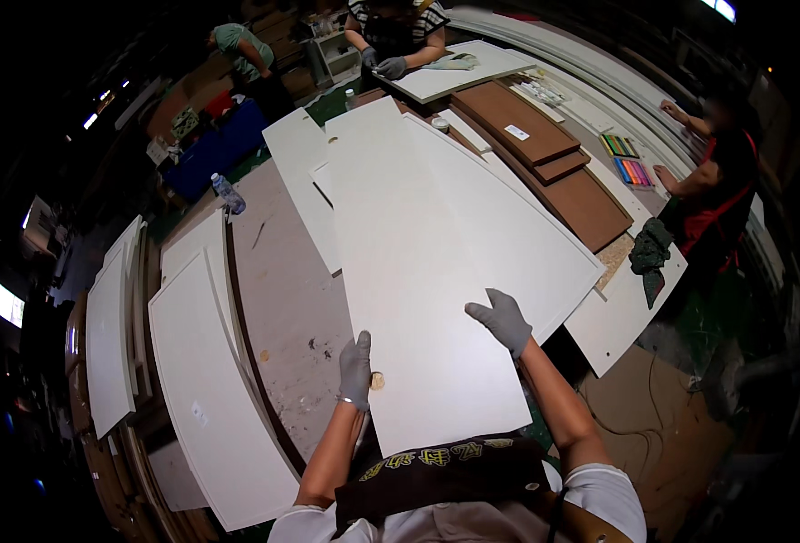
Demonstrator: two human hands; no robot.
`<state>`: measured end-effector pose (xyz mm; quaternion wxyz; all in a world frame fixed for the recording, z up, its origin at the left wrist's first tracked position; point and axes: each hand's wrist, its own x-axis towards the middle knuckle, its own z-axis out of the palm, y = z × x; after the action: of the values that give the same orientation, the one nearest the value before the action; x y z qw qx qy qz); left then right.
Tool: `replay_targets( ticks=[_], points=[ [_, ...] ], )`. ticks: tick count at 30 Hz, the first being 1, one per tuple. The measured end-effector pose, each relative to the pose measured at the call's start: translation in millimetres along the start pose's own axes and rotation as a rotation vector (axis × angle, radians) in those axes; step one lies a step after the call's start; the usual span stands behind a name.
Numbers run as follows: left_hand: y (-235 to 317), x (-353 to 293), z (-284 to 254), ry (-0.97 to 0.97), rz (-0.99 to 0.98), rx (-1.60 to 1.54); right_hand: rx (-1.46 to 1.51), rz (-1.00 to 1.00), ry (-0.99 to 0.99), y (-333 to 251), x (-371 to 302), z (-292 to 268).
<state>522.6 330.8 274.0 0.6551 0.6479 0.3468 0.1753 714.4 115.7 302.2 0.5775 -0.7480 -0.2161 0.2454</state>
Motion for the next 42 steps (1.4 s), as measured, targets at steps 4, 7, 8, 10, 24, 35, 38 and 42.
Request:
replay_targets(
  ticks=[4,7,8,10,24,35,38,42],
  points=[
    [-20.6,37.7,32.9,-0.002,0.056,0.027,0.057,0.025,0.003,40.1,31.1,-33.2],
    [-10.1,47.4,63.6,-0.024,0.012,0.217,0.116,0.025,0.006,63.4,48.0,-58.5],
    [-9.5,47.8,74.6,-0.018,0.003,0.157,0.137,0.016,-0.008,69.1,54.9,-64.6],
    [-17.8,48.9,98.6,0.007,-0.018,0.020,-0.034,0.041,-0.016,78.5,69.3,-83.2],
    [-22.6,80.7,233.3,-0.388,-0.480,-0.021,-0.897,0.014,0.199,108.5,94.3,-185.7],
    [-32.6,195.7,84.4,0.367,0.320,0.342,-0.735,-0.223,0.366,108.2,69.4,-109.9],
    [-79.5,221.9,19.8,0.459,0.342,0.914,-0.660,-0.351,0.177,70.0,67.4,-41.7],
    [-63.3,257.1,-3.9,0.188,0.354,1.203,-0.631,-0.735,0.005,-5.2,81.4,62.3]
  ],
)
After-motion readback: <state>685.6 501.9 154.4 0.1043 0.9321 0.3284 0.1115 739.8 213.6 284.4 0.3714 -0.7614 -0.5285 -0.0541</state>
